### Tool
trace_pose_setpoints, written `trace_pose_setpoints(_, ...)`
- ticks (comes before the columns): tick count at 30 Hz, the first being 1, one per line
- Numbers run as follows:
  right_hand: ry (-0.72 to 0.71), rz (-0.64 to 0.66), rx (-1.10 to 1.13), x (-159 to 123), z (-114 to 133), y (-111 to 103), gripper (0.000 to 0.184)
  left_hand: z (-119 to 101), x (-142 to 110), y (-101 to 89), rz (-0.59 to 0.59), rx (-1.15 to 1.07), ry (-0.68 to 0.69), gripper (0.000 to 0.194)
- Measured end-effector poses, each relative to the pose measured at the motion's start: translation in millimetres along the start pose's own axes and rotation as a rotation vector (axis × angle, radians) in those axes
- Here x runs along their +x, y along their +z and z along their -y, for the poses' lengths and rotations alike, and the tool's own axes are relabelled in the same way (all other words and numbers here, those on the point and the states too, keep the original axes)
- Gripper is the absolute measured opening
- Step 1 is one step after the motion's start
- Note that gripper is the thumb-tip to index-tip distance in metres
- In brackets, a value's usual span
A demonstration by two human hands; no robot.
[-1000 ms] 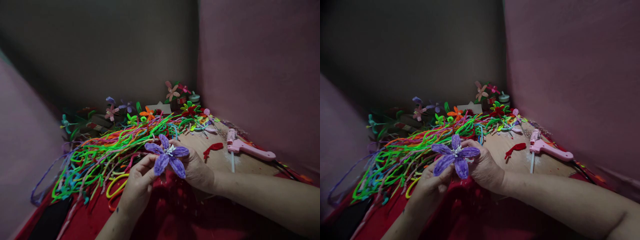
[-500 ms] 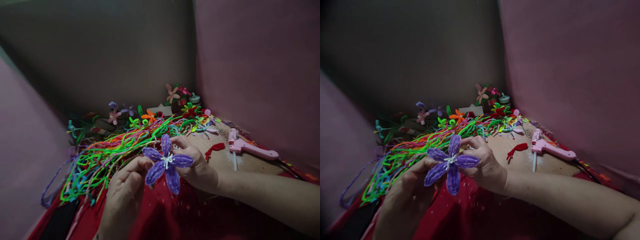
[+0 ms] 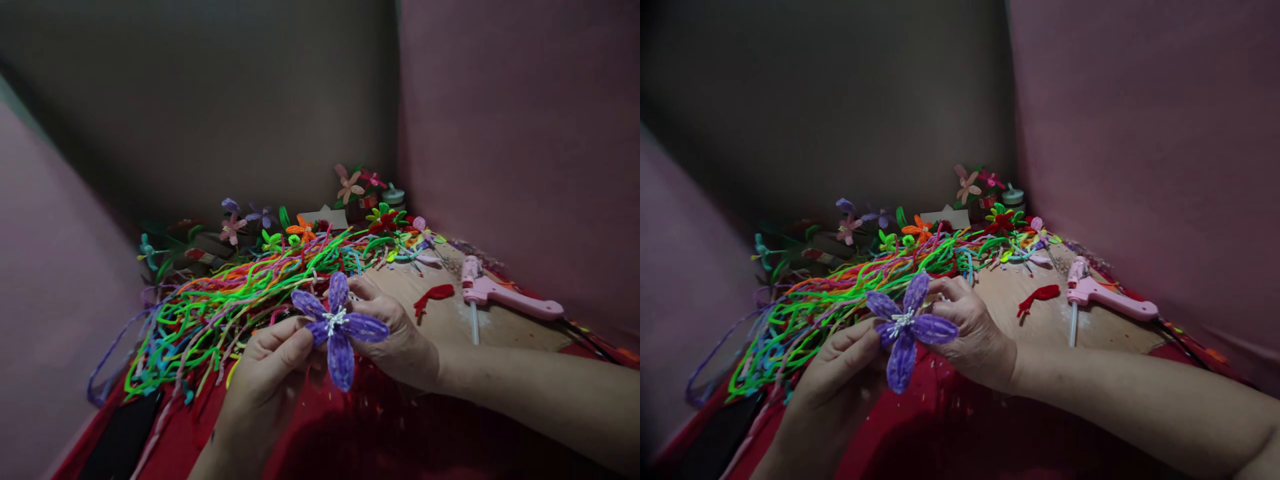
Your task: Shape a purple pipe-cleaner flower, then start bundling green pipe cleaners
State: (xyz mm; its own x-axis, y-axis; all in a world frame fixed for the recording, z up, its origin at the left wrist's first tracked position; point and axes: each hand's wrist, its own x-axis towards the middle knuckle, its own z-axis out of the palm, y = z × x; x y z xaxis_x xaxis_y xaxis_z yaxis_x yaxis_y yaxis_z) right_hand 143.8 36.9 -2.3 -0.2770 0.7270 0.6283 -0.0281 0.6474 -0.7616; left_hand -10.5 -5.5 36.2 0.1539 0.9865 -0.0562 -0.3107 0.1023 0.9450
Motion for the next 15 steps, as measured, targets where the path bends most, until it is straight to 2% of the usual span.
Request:
trace_pose_setpoints(4, -0.020, -0.023, -0.061, 2.0, -0.6, -0.5, 0.013, 0.1, 0.7, -2.4, 0.009, -0.001, 0.035, 0.030)
trace_pose_setpoints(7, -0.027, -0.040, -0.095, 3.1, 0.0, -1.1, 0.011, 1.4, -1.7, -3.9, 0.085, 0.051, 0.019, 0.043)
trace_pose_setpoints(10, -0.033, -0.056, -0.121, 3.5, -0.2, -1.3, 0.011, 5.5, -3.2, -3.8, 0.146, 0.100, -0.017, 0.047)
trace_pose_setpoints(12, -0.041, -0.058, -0.132, 3.6, -0.7, -1.3, 0.012, 8.8, -3.1, -2.2, 0.108, 0.114, -0.015, 0.041)
trace_pose_setpoints(15, -0.034, -0.046, -0.125, 3.5, -1.3, -0.9, 0.015, 12.7, -2.6, 1.3, -0.015, 0.142, 0.019, 0.024)
